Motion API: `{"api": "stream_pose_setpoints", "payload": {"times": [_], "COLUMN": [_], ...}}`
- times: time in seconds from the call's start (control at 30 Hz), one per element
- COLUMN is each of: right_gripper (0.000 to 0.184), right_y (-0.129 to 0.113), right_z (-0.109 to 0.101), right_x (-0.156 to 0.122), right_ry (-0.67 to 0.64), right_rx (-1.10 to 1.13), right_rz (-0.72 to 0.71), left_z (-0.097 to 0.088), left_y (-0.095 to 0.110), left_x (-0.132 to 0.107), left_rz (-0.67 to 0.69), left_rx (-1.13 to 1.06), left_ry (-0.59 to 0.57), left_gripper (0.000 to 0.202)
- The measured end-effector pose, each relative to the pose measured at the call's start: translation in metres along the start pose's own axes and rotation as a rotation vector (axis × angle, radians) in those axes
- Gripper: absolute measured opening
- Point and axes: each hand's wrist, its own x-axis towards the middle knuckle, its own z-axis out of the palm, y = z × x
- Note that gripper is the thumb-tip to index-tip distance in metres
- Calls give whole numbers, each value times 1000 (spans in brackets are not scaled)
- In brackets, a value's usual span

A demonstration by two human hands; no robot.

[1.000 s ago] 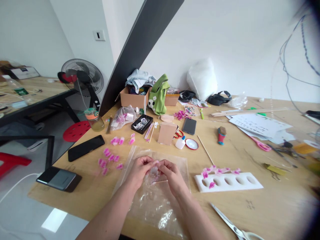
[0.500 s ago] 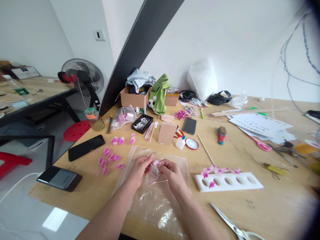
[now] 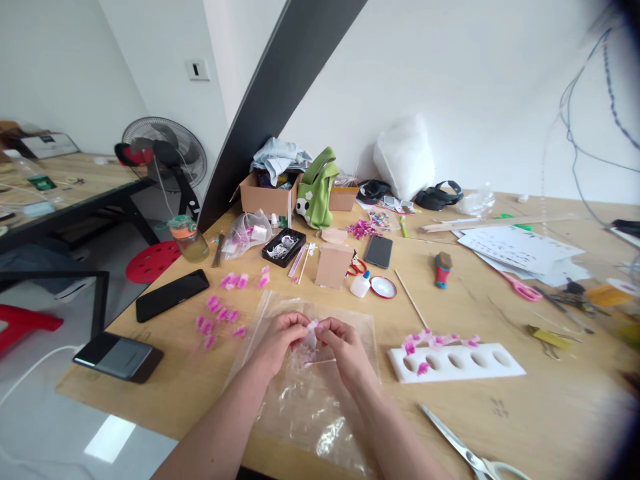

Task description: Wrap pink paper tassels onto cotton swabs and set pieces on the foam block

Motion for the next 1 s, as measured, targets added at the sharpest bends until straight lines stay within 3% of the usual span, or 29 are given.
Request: {"api": "stream_pose_setpoints", "payload": {"times": [0.37,0.83,1.0], "right_gripper": [23,17,25], "right_y": [6,7,5], "right_z": [-1,-4,-3], "right_x": [1,1,0], "right_ry": [-36,-46,-81], "right_rx": [-19,-133,-94], "right_rz": [-7,-67,-24], "left_z": [1,2,2], "left_y": [-1,1,2], "left_x": [-1,-1,0], "left_rz": [4,166,231], "left_rx": [40,199,225], "left_ry": [7,114,132], "left_gripper": [15,14,14]}}
